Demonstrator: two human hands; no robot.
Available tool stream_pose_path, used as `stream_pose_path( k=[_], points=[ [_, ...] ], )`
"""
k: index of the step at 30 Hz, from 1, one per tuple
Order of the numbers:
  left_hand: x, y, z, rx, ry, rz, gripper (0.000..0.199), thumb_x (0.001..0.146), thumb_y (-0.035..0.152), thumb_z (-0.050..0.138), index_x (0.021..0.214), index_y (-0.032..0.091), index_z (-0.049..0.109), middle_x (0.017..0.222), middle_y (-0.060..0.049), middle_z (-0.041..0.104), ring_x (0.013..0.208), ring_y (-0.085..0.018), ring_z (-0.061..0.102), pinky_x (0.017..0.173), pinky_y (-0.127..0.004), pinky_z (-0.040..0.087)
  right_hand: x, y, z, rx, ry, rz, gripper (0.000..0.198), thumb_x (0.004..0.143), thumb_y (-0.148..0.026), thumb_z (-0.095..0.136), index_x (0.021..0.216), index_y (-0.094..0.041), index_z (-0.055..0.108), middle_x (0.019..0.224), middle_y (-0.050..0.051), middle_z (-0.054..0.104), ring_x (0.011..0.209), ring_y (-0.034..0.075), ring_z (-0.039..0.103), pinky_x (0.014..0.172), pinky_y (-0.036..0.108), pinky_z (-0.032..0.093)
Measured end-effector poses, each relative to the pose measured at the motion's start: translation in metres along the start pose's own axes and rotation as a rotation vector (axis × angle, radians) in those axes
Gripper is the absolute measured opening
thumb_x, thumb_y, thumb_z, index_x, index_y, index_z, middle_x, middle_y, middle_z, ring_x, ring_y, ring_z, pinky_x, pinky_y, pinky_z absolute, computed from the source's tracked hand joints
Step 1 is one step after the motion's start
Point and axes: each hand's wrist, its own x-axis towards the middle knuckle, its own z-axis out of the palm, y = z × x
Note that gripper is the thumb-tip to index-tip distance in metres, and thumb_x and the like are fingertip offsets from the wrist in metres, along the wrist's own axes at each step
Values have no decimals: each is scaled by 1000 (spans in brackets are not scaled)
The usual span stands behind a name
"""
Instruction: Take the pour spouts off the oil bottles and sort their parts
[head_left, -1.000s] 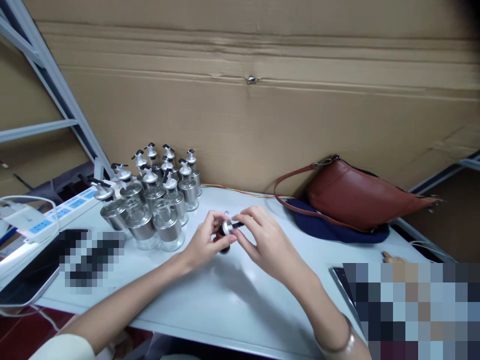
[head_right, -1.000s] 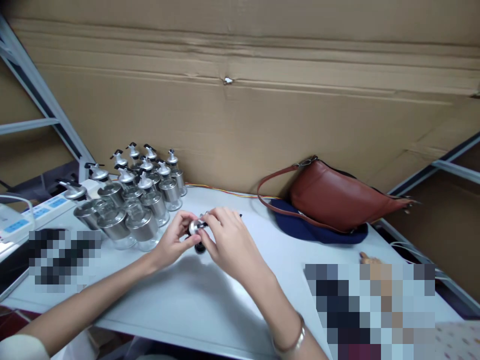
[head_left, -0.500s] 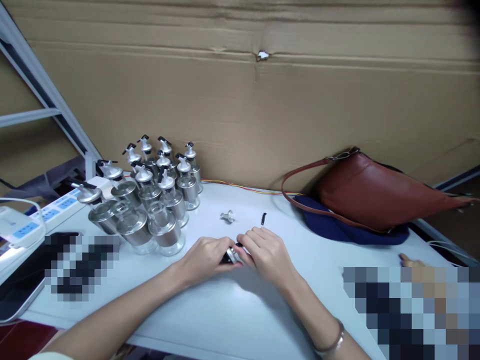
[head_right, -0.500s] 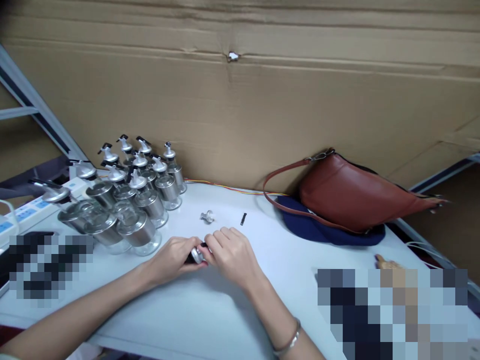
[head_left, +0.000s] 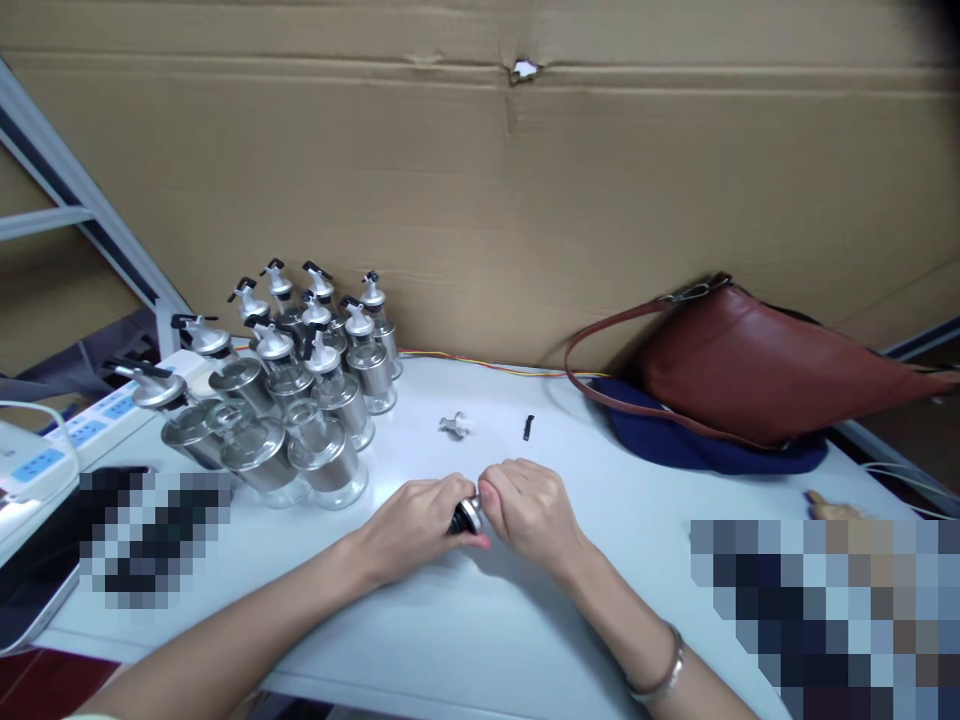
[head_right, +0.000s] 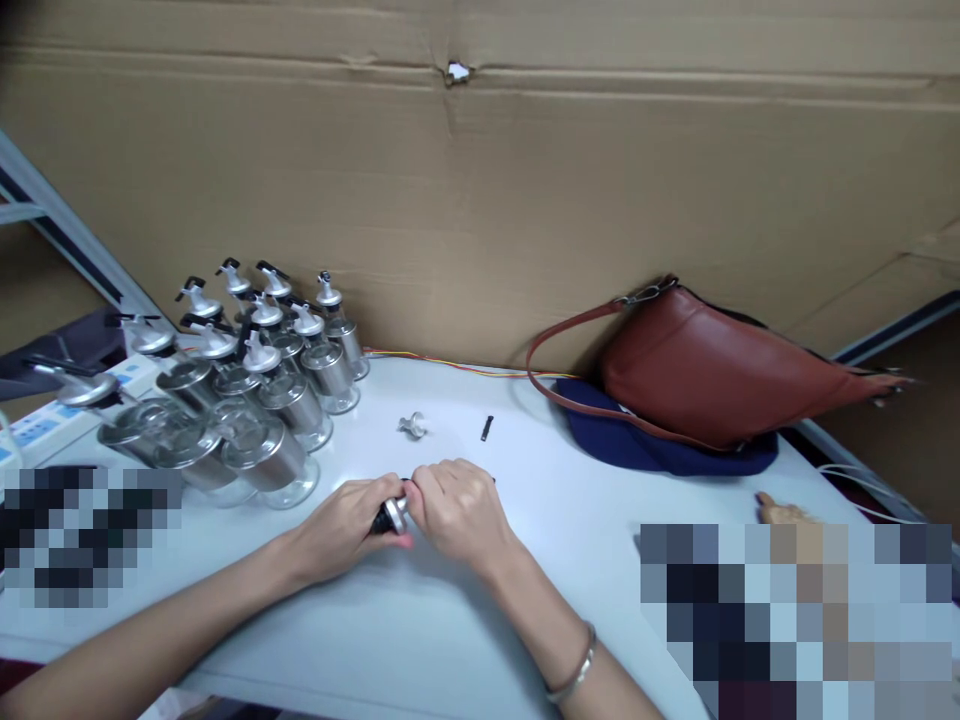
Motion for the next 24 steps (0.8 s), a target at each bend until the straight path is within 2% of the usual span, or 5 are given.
stream_pose_path(
  k=[8,13,15,19,24],
  points=[
    [1,2,0,17,88,85,30,93,48,40,91,18,46,71,3,51,55,-11,46,53,-22,37,-3,-3,5,119,0,140,41,97,-20,27,59,-21,43,44,-3,46,39,10,39,46,24,28],
    [3,0,-2,140,148,253,17,97,18,30,90,20,44,74,1,50,59,-12,47,53,-21,36,3,-12,-2,271,46,419,43,99,-21,22,63,-21,46,46,-5,47,35,8,40,43,20,32],
    [4,-1,-2,82,202,300,7,96,21,36,93,21,42,74,1,50,59,-12,48,54,-21,38,5,-11,-6,359,32,487,40,98,-25,26,63,-21,46,48,-5,46,38,8,42,45,20,34],
    [4,-7,-3,4,307,262,23,90,38,52,97,21,38,78,-1,53,66,-14,54,60,-24,45,3,11,-10,432,11,681,30,94,-34,38,74,-20,54,62,-1,54,56,12,52,56,22,39],
    [3,-12,-3,30,370,129,20,89,31,53,98,20,40,83,-4,55,74,-17,56,65,-28,48,-13,58,-7,541,90,967,26,86,-45,49,87,-19,53,63,0,60,55,14,54,59,26,42]
  ],
)
